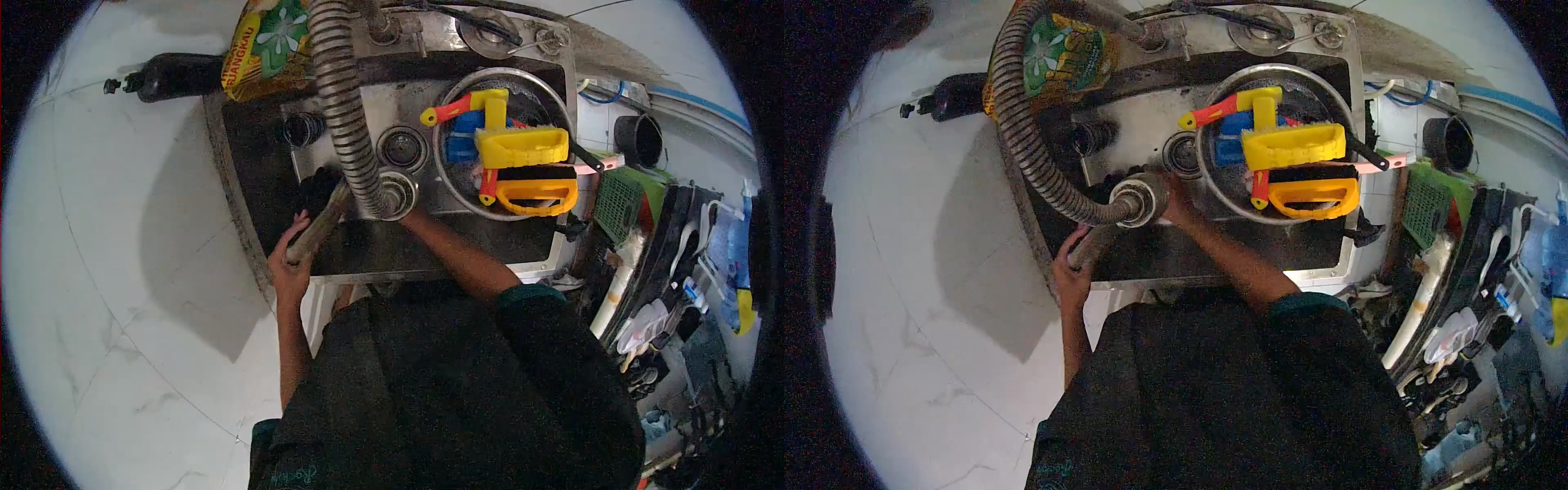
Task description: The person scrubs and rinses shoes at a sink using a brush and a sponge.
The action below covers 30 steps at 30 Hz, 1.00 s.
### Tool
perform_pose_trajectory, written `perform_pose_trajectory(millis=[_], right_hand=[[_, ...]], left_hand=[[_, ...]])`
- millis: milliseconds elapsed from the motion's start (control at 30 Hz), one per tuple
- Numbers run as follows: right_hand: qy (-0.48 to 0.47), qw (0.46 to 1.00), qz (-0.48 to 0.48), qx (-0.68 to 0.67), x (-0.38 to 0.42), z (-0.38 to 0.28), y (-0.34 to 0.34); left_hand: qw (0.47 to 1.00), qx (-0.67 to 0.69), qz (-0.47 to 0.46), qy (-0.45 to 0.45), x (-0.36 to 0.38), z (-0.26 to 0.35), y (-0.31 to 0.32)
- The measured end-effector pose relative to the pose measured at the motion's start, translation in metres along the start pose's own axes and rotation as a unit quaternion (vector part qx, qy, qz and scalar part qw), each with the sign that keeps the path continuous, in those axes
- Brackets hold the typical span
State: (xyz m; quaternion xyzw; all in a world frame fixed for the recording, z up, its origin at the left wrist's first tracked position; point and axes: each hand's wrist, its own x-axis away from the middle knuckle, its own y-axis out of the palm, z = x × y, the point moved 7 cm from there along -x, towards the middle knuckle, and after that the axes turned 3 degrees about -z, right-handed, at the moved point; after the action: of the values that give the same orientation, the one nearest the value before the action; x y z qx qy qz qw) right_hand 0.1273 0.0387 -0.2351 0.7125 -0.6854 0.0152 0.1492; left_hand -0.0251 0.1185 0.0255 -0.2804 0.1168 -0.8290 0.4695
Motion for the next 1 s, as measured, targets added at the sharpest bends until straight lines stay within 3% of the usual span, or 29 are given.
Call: perform_pose_trajectory(millis=[33, 100, 167, 233, 367, 433, 567, 733, 800, 867, 900, 967, 1000], right_hand=[[-0.065, 0.96, 0.067, 0.265, -0.004, -0.073, 0.011], [-0.075, 0.907, 0.098, 0.402, -0.006, -0.116, 0.013], [0.021, 0.985, 0.04, 0.167, -0.012, -0.092, -0.008], [0.073, 0.995, 0.026, 0.066, -0.017, -0.08, -0.003], [0.107, 0.976, 0.106, 0.16, 0.011, -0.083, 0.013], [0.087, 0.982, 0.098, 0.137, 0.005, -0.074, 0.001], [0.037, 0.99, 0.036, 0.132, 0.0, -0.171, -0.008], [0.096, 0.981, 0.004, 0.167, 0.0, -0.17, -0.005], [0.046, 0.983, 0.023, 0.174, -0.005, -0.152, 0.004], [0.075, 0.982, 0.048, 0.167, 0.016, -0.122, 0.015], [0.114, 0.978, 0.067, 0.163, 0.018, -0.127, 0.009], [0.025, 0.963, 0.129, 0.234, 0.028, -0.189, -0.004], [0.084, 0.962, 0.113, 0.232, 0.029, -0.177, -0.002]], left_hand=[[1.0, -0.007, -0.005, -0.005, -0.002, -0.002, -0.001], [1.0, -0.017, -0.013, -0.012, -0.001, -0.004, 0.002], [0.999, -0.029, -0.028, -0.008, 0.0, -0.004, 0.009], [1.0, -0.015, -0.014, 0.014, -0.004, -0.007, 0.007], [0.998, -0.057, -0.022, 0.015, 0.003, -0.001, 0.017], [0.999, -0.04, -0.035, -0.003, 0.0, 0.004, 0.021], [0.999, -0.016, -0.028, 0.002, -0.001, 0.005, 0.016], [0.997, -0.055, -0.055, 0.018, 0.006, 0.002, 0.024], [0.993, -0.083, -0.06, 0.061, 0.006, -0.001, 0.023], [0.989, -0.113, -0.095, 0.023, 0.012, 0.015, 0.038], [0.985, -0.128, -0.112, 0.011, 0.008, 0.023, 0.044], [0.991, -0.092, -0.087, 0.044, -0.002, 0.028, 0.038], [0.993, -0.071, -0.077, 0.051, 0.004, 0.028, 0.037]])
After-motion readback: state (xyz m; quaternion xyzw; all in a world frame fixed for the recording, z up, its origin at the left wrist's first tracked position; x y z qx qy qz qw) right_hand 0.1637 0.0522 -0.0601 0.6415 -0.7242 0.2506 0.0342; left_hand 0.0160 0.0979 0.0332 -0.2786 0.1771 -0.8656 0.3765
